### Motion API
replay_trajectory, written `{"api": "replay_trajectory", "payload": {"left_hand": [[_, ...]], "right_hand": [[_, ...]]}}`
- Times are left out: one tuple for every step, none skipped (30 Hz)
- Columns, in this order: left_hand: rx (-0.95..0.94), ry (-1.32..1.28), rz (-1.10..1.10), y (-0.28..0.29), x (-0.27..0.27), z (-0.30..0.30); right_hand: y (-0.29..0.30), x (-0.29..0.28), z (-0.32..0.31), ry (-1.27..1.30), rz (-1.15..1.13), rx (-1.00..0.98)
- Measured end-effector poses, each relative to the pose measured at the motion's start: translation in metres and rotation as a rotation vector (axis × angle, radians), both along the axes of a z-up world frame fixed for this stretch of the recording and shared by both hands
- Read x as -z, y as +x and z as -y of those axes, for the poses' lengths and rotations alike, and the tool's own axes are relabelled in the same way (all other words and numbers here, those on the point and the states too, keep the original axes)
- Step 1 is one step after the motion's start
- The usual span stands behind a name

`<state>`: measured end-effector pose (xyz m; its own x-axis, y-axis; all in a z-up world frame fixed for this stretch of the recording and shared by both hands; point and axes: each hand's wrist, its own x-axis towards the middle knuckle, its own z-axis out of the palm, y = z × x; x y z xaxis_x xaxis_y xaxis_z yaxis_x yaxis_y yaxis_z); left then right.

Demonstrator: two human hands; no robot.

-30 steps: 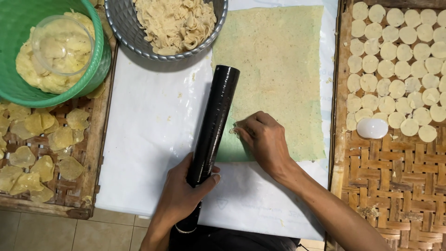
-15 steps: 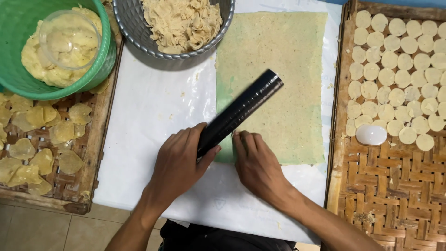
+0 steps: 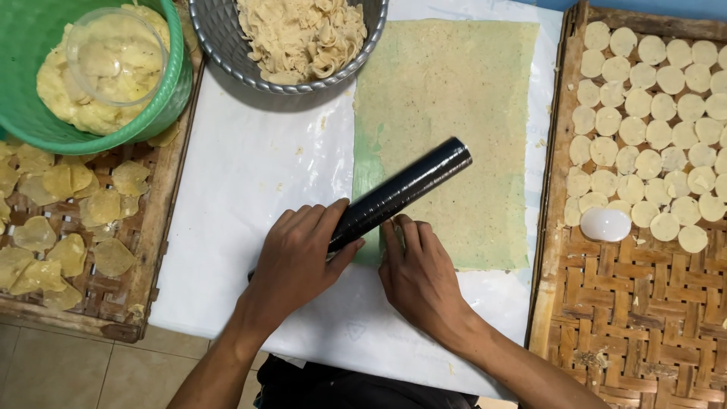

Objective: Rolling out dough flat and cutting it into small circular snack shapes.

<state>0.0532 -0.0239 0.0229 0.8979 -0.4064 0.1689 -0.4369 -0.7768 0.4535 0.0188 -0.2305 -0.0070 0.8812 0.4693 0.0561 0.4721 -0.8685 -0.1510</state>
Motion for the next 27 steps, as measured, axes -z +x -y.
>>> {"api": "replay_trajectory", "payload": {"left_hand": [[0.000, 0.001, 0.001, 0.000, 0.001, -0.001], [0.022, 0.025, 0.012, 0.000, 0.002, -0.002], [0.044, 0.048, 0.022, 0.000, 0.003, -0.003], [0.046, 0.047, 0.023, 0.000, 0.003, -0.004], [0.053, 0.052, 0.025, -0.001, 0.004, -0.004], [0.061, 0.055, 0.026, -0.001, 0.004, -0.005], [0.064, 0.054, 0.025, -0.002, 0.006, -0.004], [0.053, 0.069, 0.032, -0.003, 0.007, -0.004], [0.043, 0.084, 0.038, -0.004, 0.009, -0.004], [0.043, 0.084, 0.039, -0.006, 0.008, -0.003], [0.029, 0.088, 0.041, -0.007, 0.008, -0.002], [0.012, 0.094, 0.044, -0.008, 0.007, -0.001], [0.010, 0.095, 0.045, -0.008, 0.008, -0.001], [0.018, 0.125, 0.077, -0.009, 0.008, -0.002], [0.026, 0.156, 0.109, -0.010, 0.008, -0.003], [0.020, 0.156, 0.110, -0.010, 0.010, -0.004], [0.022, 0.160, 0.094, -0.009, 0.012, -0.004], [0.026, 0.163, 0.078, -0.009, 0.015, -0.005], [0.022, 0.161, 0.079, -0.009, 0.016, -0.006], [0.028, 0.136, 0.046, -0.008, 0.017, -0.007], [0.034, 0.112, 0.014, -0.006, 0.018, -0.008], [0.034, 0.110, 0.017, -0.005, 0.019, -0.008], [0.014, 0.061, -0.027, -0.003, 0.019, -0.008], [-0.007, 0.012, -0.072, -0.002, 0.019, -0.007], [-0.008, 0.010, -0.069, -0.004, 0.019, -0.007], [-0.026, -0.005, -0.032, -0.004, 0.020, -0.007], [-0.043, -0.020, 0.004, -0.004, 0.020, -0.007]], "right_hand": [[-0.001, 0.004, 0.000, 0.001, 0.001, 0.000], [-0.002, 0.007, 0.001, 0.001, 0.004, -0.003], [-0.004, 0.011, 0.001, 0.001, 0.006, -0.005], [-0.006, 0.010, 0.001, 0.001, 0.006, -0.004], [-0.008, 0.008, 0.001, -0.010, 0.020, -0.009], [-0.011, 0.007, 0.002, -0.022, 0.032, -0.014], [-0.013, 0.008, 0.002, -0.023, 0.031, -0.011], [-0.015, 0.008, 0.003, -0.033, -0.007, -0.010], [-0.017, 0.008, 0.003, -0.043, -0.046, -0.008], [-0.020, 0.007, 0.003, -0.043, -0.045, -0.008], [-0.022, 0.005, 0.003, -0.031, -0.055, -0.007], [-0.024, 0.004, 0.002, -0.018, -0.065, -0.010], [-0.025, 0.004, 0.005, -0.017, -0.063, -0.012], [-0.026, 0.003, 0.008, 0.046, -0.040, -0.022], [-0.026, 0.003, 0.011, 0.110, -0.017, -0.032], [-0.023, -0.006, 0.012, 0.109, -0.016, -0.038], [-0.020, -0.016, 0.013, 0.207, -0.039, 0.007], [-0.017, -0.026, 0.014, 0.302, -0.063, 0.054], [-0.013, -0.028, 0.019, 0.300, -0.063, 0.051], [-0.009, -0.031, 0.024, 0.349, -0.036, 0.049], [-0.005, -0.034, 0.029, 0.397, -0.008, 0.048], [-0.001, -0.031, 0.032, 0.395, -0.005, 0.048], [0.003, -0.029, 0.036, 0.423, 0.032, 0.103], [0.008, -0.026, 0.040, 0.450, 0.068, 0.157], [0.012, -0.030, 0.039, 0.449, 0.070, 0.156], [0.016, -0.034, 0.037, 0.479, 0.099, 0.177], [0.020, -0.038, 0.036, 0.508, 0.128, 0.199]]}}
